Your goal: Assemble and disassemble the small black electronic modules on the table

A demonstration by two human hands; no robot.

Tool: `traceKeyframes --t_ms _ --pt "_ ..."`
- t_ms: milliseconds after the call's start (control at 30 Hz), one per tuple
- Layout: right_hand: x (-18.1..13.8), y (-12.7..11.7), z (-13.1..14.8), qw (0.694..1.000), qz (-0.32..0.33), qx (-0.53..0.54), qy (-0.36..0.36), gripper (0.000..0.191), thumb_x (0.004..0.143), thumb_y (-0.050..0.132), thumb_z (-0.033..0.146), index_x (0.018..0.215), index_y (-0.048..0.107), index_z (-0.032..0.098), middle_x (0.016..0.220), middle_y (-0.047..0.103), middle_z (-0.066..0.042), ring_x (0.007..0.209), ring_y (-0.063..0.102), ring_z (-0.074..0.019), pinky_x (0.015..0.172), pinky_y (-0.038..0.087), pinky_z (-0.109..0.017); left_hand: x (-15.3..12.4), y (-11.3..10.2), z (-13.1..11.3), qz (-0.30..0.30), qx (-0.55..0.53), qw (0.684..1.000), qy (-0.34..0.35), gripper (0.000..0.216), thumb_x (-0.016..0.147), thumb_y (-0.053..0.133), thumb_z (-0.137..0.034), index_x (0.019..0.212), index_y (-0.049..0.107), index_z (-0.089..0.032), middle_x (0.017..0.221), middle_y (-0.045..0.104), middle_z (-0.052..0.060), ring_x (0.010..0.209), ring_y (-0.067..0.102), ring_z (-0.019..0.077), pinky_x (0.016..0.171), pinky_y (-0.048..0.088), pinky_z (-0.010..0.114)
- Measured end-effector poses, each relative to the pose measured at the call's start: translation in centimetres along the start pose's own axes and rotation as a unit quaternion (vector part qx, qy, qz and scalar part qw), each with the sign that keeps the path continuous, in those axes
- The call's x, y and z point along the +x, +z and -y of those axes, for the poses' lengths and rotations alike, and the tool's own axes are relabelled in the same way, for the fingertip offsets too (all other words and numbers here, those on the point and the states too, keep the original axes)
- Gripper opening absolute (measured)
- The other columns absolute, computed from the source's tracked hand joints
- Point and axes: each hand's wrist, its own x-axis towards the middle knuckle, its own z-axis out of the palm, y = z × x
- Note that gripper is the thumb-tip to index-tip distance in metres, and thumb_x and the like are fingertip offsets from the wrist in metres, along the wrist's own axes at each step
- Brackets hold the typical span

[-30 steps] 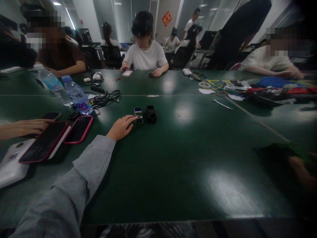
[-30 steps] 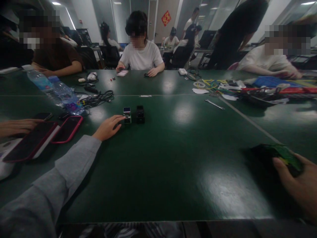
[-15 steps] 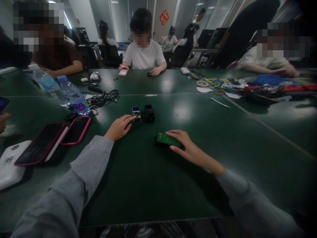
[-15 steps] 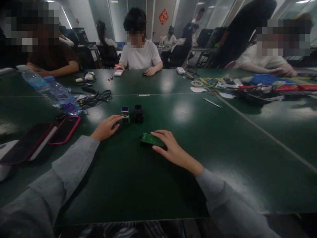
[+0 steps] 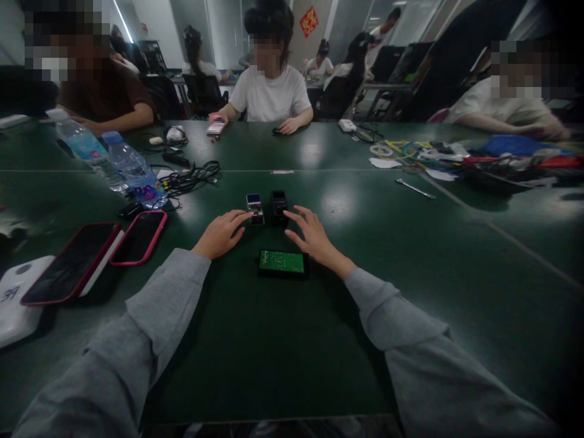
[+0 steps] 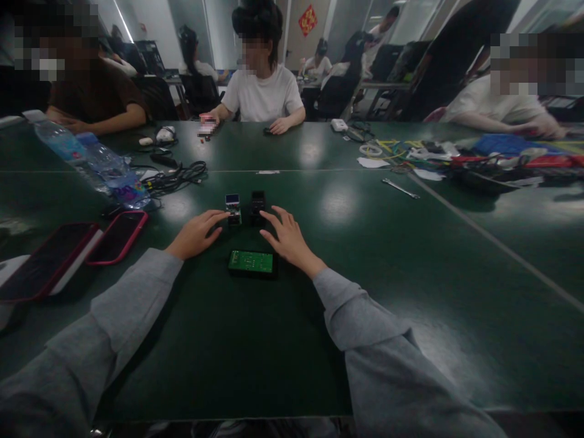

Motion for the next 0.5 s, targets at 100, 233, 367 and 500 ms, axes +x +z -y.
traceKeyframes --t_ms 100,233,367,500 --pt "-0.18 -0.38 0.35 0.998 -0.053 0.008 0.014 0.043 0.096 0.052 0.052 0.13 0.05 0.026 0.132 0.046 -0.013 0.125 0.047 -0.0318 0.101 0.047 -0.052 0.0 -0.02 0.0 -0.001 -0.005 1.0 0.0 0.048 0.097 0.048 -0.024 0.145 0.04 -0.025 0.139 0.052 0.01 0.115 0.059 0.026 0.093 0.053 0.044" --pt "-0.24 -0.69 0.53 0.994 -0.096 0.023 0.042 0.036 0.09 0.061 0.046 0.113 0.052 0.02 0.114 0.054 -0.012 0.106 0.056 -0.029 0.09 0.052 -0.046 0.0 -0.08 -0.04 0.001 -0.01 1.0 0.0 0.048 0.097 0.048 -0.023 0.145 0.04 -0.025 0.139 0.053 0.01 0.118 0.058 0.0261 0.094 0.053 0.044" --pt "-0.33 -0.52 0.29 0.99 -0.108 0.025 0.082 0.028 0.09 0.06 0.042 0.107 0.051 0.022 0.11 0.057 -0.01 0.096 0.06 -0.0266 0.079 0.054 -0.043 -0.03 -0.1 -0.04 -0.004 -0.015 1.0 0.0 0.048 0.097 0.048 -0.023 0.144 0.04 -0.027 0.138 0.053 0.01 0.117 0.059 0.0258 0.094 0.052 0.044" --pt "-0.38 -0.5 -0.02 0.981 -0.156 0.006 0.117 0.031 0.089 0.061 0.048 0.103 0.051 0.022 0.108 0.055 -0.01 0.094 0.059 -0.0262 0.074 0.053 -0.041 -0.04 -0.06 0.03 -0.002 -0.021 1.0 0.0 0.049 0.097 0.048 -0.023 0.145 0.039 -0.027 0.139 0.053 0.01 0.118 0.058 0.0257 0.096 0.052 0.045"
